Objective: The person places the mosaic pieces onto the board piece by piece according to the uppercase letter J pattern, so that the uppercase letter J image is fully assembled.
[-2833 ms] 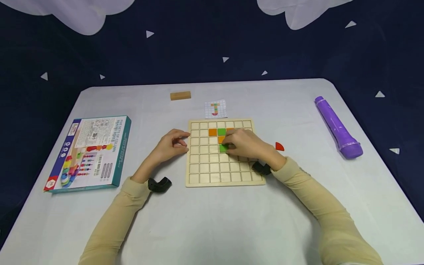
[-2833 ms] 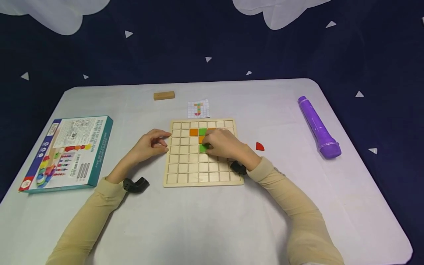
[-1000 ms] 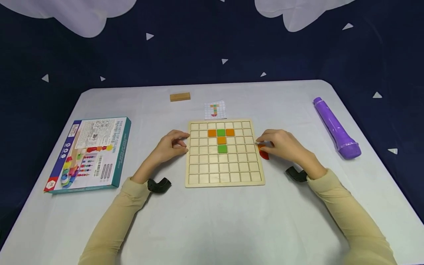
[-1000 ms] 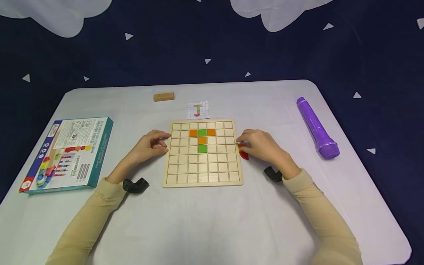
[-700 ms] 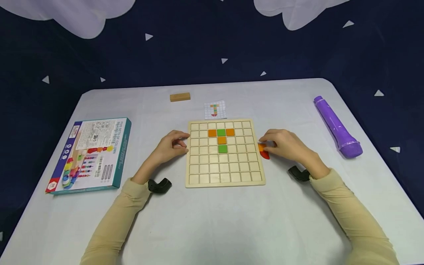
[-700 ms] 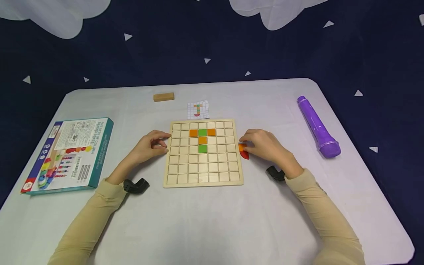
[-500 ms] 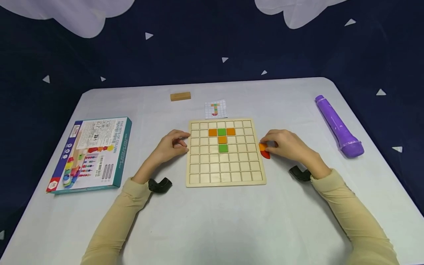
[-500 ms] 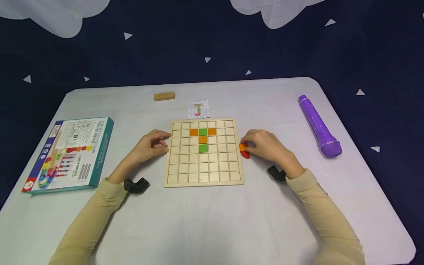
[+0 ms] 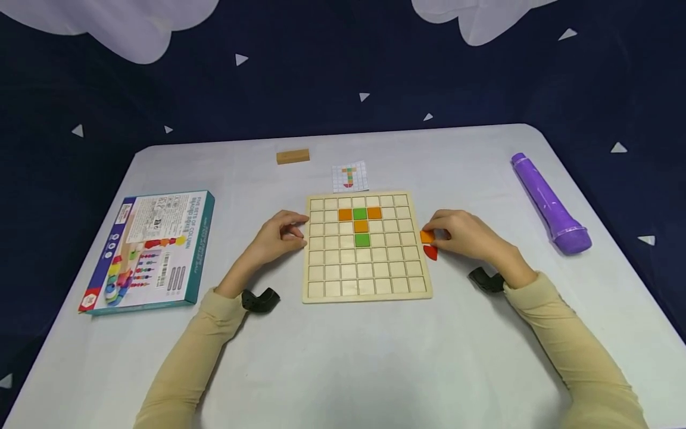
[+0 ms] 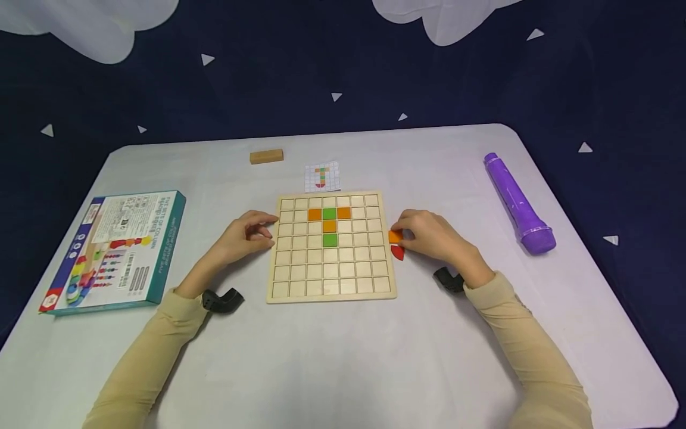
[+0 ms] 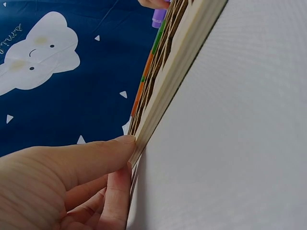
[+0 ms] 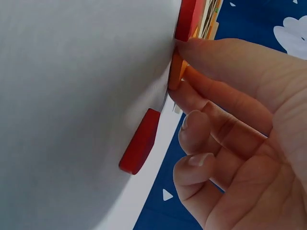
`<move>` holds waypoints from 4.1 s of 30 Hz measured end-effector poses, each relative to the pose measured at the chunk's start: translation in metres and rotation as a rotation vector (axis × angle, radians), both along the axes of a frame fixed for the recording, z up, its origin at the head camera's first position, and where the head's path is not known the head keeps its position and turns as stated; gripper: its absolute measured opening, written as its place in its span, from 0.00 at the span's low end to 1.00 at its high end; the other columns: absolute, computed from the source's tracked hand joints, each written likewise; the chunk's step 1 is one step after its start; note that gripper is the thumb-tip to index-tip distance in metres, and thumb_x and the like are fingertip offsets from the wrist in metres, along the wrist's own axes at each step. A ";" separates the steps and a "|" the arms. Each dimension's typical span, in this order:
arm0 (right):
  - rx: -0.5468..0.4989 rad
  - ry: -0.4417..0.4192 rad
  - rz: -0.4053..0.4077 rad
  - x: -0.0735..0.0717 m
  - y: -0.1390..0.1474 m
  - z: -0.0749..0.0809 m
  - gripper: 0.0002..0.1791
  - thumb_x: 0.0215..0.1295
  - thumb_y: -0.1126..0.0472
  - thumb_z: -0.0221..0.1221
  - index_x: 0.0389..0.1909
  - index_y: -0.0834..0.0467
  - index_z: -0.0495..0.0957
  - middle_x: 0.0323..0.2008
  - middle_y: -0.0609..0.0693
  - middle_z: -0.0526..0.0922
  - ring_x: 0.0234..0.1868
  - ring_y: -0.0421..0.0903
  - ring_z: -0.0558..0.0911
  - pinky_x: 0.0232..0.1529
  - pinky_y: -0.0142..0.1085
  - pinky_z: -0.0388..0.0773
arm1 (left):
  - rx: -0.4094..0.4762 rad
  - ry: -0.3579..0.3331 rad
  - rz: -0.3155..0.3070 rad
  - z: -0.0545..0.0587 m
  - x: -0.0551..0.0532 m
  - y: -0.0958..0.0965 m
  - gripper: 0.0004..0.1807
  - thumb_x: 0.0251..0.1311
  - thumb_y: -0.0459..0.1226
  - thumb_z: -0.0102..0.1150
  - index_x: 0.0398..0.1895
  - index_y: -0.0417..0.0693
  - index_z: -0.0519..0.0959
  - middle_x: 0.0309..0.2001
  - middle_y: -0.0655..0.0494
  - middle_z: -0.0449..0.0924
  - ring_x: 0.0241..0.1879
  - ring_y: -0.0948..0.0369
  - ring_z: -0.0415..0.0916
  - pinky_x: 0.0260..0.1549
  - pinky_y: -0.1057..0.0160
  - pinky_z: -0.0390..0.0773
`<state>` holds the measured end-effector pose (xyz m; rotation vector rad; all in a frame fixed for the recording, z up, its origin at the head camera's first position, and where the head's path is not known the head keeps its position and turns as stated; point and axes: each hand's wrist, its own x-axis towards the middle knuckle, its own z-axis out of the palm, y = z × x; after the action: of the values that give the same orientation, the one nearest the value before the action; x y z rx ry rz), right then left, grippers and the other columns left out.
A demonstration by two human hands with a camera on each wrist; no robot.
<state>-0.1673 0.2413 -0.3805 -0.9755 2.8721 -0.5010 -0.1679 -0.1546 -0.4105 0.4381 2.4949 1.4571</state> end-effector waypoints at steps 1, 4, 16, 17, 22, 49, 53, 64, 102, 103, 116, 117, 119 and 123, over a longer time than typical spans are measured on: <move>0.000 0.004 0.000 0.000 0.000 0.000 0.12 0.52 0.67 0.64 0.40 0.62 0.84 0.35 0.50 0.82 0.27 0.40 0.71 0.29 0.29 0.69 | 0.001 0.000 0.000 0.000 0.000 0.000 0.28 0.51 0.25 0.63 0.58 0.32 0.71 0.56 0.37 0.68 0.44 0.48 0.76 0.35 0.83 0.73; -0.001 0.018 -0.003 -0.002 0.000 -0.001 0.12 0.51 0.67 0.65 0.39 0.62 0.84 0.33 0.50 0.82 0.26 0.40 0.70 0.28 0.29 0.68 | -0.001 0.005 -0.002 -0.001 -0.001 -0.001 0.28 0.51 0.25 0.63 0.58 0.33 0.71 0.56 0.37 0.68 0.44 0.48 0.76 0.35 0.83 0.73; 0.009 0.040 -0.024 0.000 0.001 0.003 0.13 0.51 0.66 0.66 0.39 0.61 0.84 0.33 0.50 0.82 0.25 0.39 0.70 0.26 0.28 0.66 | 0.002 -0.004 -0.008 0.001 0.001 -0.001 0.28 0.51 0.25 0.63 0.59 0.32 0.70 0.56 0.37 0.68 0.45 0.48 0.76 0.36 0.83 0.74; 0.008 0.045 -0.027 0.000 0.001 0.003 0.13 0.50 0.65 0.66 0.39 0.61 0.84 0.33 0.50 0.82 0.26 0.39 0.70 0.26 0.28 0.66 | 0.001 -0.003 -0.009 0.001 0.001 -0.001 0.28 0.51 0.25 0.62 0.59 0.33 0.70 0.56 0.37 0.68 0.45 0.48 0.76 0.36 0.83 0.74; -0.003 0.065 -0.029 0.001 0.000 0.005 0.13 0.51 0.64 0.66 0.40 0.62 0.84 0.34 0.51 0.83 0.26 0.39 0.71 0.26 0.28 0.67 | 0.002 -0.009 -0.007 0.000 0.002 0.000 0.28 0.51 0.25 0.63 0.59 0.33 0.70 0.56 0.37 0.68 0.45 0.48 0.76 0.36 0.83 0.73; -0.048 0.115 0.060 0.012 -0.040 0.015 0.13 0.52 0.62 0.66 0.39 0.61 0.84 0.37 0.52 0.84 0.31 0.43 0.79 0.32 0.35 0.77 | 0.004 -0.001 0.000 -0.001 0.000 0.000 0.28 0.51 0.25 0.62 0.59 0.32 0.70 0.56 0.38 0.68 0.45 0.48 0.76 0.36 0.84 0.73; -0.057 0.120 0.092 0.014 -0.047 0.014 0.12 0.52 0.61 0.67 0.39 0.60 0.84 0.36 0.50 0.84 0.29 0.42 0.77 0.30 0.32 0.75 | 0.004 0.004 -0.001 -0.001 -0.001 0.000 0.28 0.51 0.25 0.63 0.58 0.32 0.71 0.56 0.37 0.69 0.44 0.48 0.76 0.35 0.84 0.73; -0.038 0.120 0.157 0.018 -0.065 0.012 0.12 0.52 0.60 0.67 0.38 0.58 0.85 0.35 0.48 0.83 0.34 0.41 0.80 0.34 0.33 0.79 | -0.006 0.009 0.002 -0.001 -0.001 0.000 0.28 0.51 0.25 0.63 0.58 0.32 0.71 0.55 0.37 0.69 0.44 0.47 0.76 0.35 0.84 0.72; 0.093 0.080 0.249 0.017 -0.114 0.013 0.10 0.53 0.59 0.66 0.37 0.56 0.85 0.32 0.47 0.82 0.28 0.37 0.76 0.29 0.31 0.77 | 0.002 0.004 0.001 0.001 0.001 0.000 0.28 0.51 0.25 0.63 0.58 0.32 0.71 0.55 0.37 0.69 0.44 0.48 0.76 0.35 0.83 0.73; 0.096 0.078 0.248 0.017 -0.115 0.013 0.10 0.53 0.59 0.66 0.37 0.56 0.85 0.32 0.47 0.82 0.28 0.37 0.76 0.29 0.31 0.76 | 0.000 0.004 0.001 0.000 0.001 0.000 0.28 0.51 0.25 0.63 0.58 0.32 0.71 0.55 0.37 0.69 0.44 0.48 0.76 0.35 0.83 0.72; 0.088 0.068 0.211 0.017 -0.116 0.012 0.08 0.53 0.60 0.67 0.35 0.56 0.85 0.32 0.47 0.82 0.29 0.39 0.77 0.29 0.31 0.77 | 0.000 0.007 0.000 0.002 0.001 0.000 0.28 0.50 0.25 0.63 0.58 0.33 0.71 0.55 0.38 0.69 0.44 0.48 0.76 0.35 0.83 0.73; 0.085 0.068 0.209 0.017 -0.116 0.012 0.08 0.53 0.59 0.67 0.34 0.56 0.85 0.31 0.47 0.81 0.29 0.39 0.77 0.29 0.32 0.77 | 0.001 0.007 0.000 0.002 0.000 0.000 0.28 0.50 0.25 0.63 0.58 0.33 0.71 0.55 0.38 0.69 0.44 0.49 0.76 0.35 0.83 0.73; 0.076 0.067 0.207 0.017 -0.116 0.011 0.08 0.52 0.59 0.67 0.34 0.56 0.85 0.31 0.47 0.81 0.29 0.39 0.77 0.29 0.32 0.77 | -0.001 0.011 -0.002 0.001 0.000 0.000 0.28 0.50 0.25 0.63 0.58 0.32 0.71 0.55 0.38 0.69 0.44 0.51 0.76 0.36 0.83 0.74; 0.057 0.058 0.212 0.017 -0.115 0.010 0.08 0.52 0.59 0.68 0.34 0.56 0.85 0.31 0.47 0.82 0.29 0.39 0.78 0.31 0.32 0.78 | -0.010 0.011 0.001 -0.001 0.000 0.000 0.28 0.50 0.26 0.63 0.58 0.33 0.71 0.56 0.39 0.69 0.42 0.55 0.76 0.36 0.82 0.75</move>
<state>-0.1507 0.1258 -0.3701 -1.2856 2.7697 -0.3772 -0.1681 -0.1549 -0.4113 0.4441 2.5107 1.4464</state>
